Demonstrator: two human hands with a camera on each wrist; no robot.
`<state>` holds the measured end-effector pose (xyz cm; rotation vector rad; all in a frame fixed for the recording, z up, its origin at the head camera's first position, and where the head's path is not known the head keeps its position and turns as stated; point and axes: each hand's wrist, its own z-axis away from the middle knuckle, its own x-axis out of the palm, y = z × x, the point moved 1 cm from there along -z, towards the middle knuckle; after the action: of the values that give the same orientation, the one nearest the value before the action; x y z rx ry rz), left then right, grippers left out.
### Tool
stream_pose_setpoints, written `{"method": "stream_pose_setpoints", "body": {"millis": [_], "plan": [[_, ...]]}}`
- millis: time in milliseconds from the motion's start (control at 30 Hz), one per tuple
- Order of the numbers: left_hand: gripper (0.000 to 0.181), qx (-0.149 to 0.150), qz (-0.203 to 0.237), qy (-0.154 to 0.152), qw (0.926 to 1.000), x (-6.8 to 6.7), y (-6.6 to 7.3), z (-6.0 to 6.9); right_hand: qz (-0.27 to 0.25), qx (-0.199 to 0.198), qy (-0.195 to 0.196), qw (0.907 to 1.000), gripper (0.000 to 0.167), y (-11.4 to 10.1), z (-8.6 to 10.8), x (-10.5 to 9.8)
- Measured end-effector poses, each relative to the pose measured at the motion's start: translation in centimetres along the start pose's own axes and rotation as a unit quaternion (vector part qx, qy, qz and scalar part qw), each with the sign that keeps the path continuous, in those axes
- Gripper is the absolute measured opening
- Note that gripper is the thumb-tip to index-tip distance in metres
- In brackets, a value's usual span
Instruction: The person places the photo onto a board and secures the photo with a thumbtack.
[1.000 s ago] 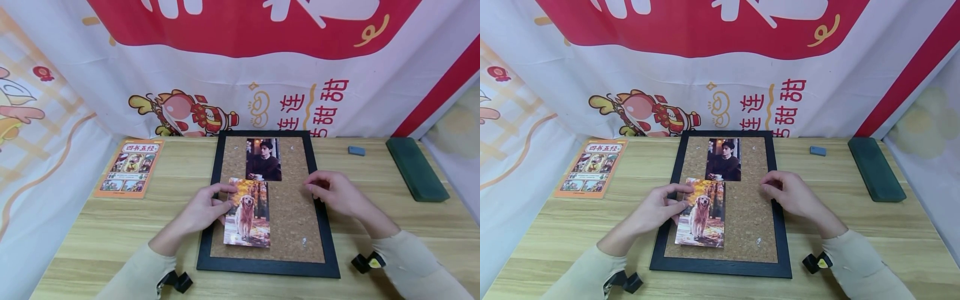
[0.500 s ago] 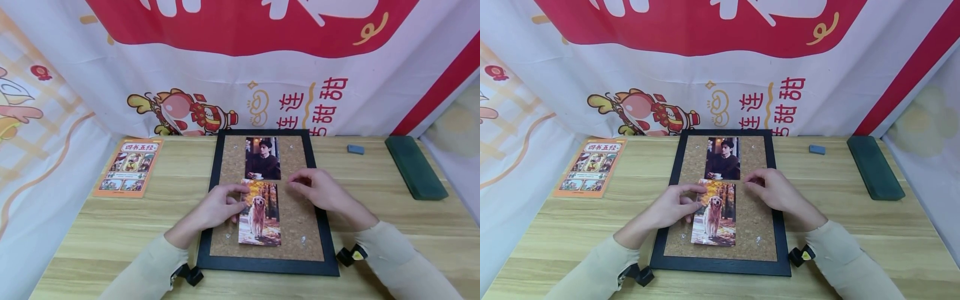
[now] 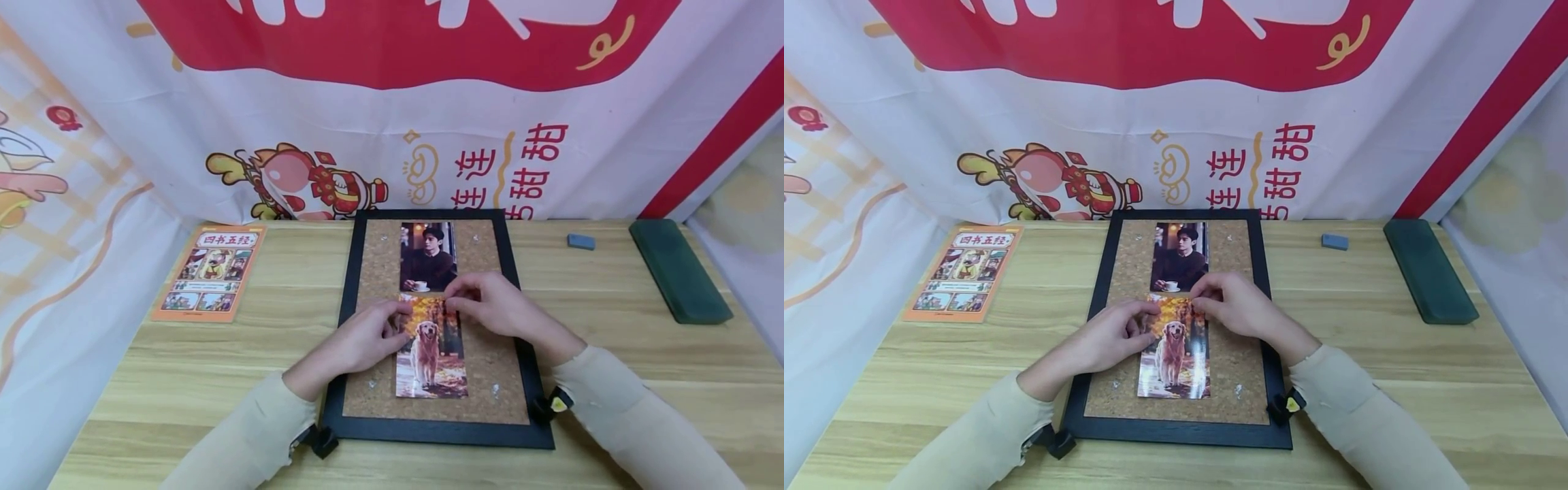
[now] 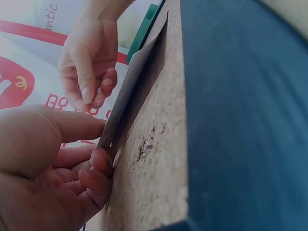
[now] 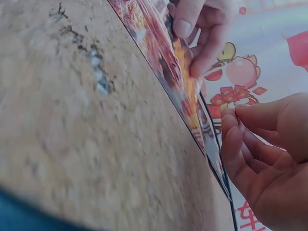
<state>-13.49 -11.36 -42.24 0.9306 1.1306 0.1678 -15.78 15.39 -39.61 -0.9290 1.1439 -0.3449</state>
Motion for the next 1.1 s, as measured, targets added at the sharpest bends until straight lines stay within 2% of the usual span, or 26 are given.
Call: {"method": "stream_pose_setpoints", "body": {"millis": [200,367,600,800,1100], "plan": [[0.043,-0.013,-0.035,-0.013,0.9992,1.1,-1.9,-1.0,-0.032,0.008,-0.009,0.9994,0.009,-0.1,-1.2,1.1],[0.043,-0.014,-0.067,-0.017,0.9975,1.7,-2.9,-1.4,-0.03,0.027,-0.005,0.9992,0.009,-0.1,-2.1,1.8],[0.04,-0.012,-0.069,-0.026,0.9972,1.4,-2.3,-1.3,-0.032,0.041,-0.011,0.9986,0.01,-0.5,-3.0,2.4],[0.041,-0.006,-0.079,-0.023,0.9966,1.5,-2.4,-1.3,-0.016,0.071,-0.018,0.9972,0.011,-0.9,-3.5,2.4],[0.043,-0.013,-0.076,-0.033,0.9965,1.5,-2.5,-1.4,-0.002,0.135,-0.054,0.9893,0.017,-1.8,-4.7,2.3]]}}
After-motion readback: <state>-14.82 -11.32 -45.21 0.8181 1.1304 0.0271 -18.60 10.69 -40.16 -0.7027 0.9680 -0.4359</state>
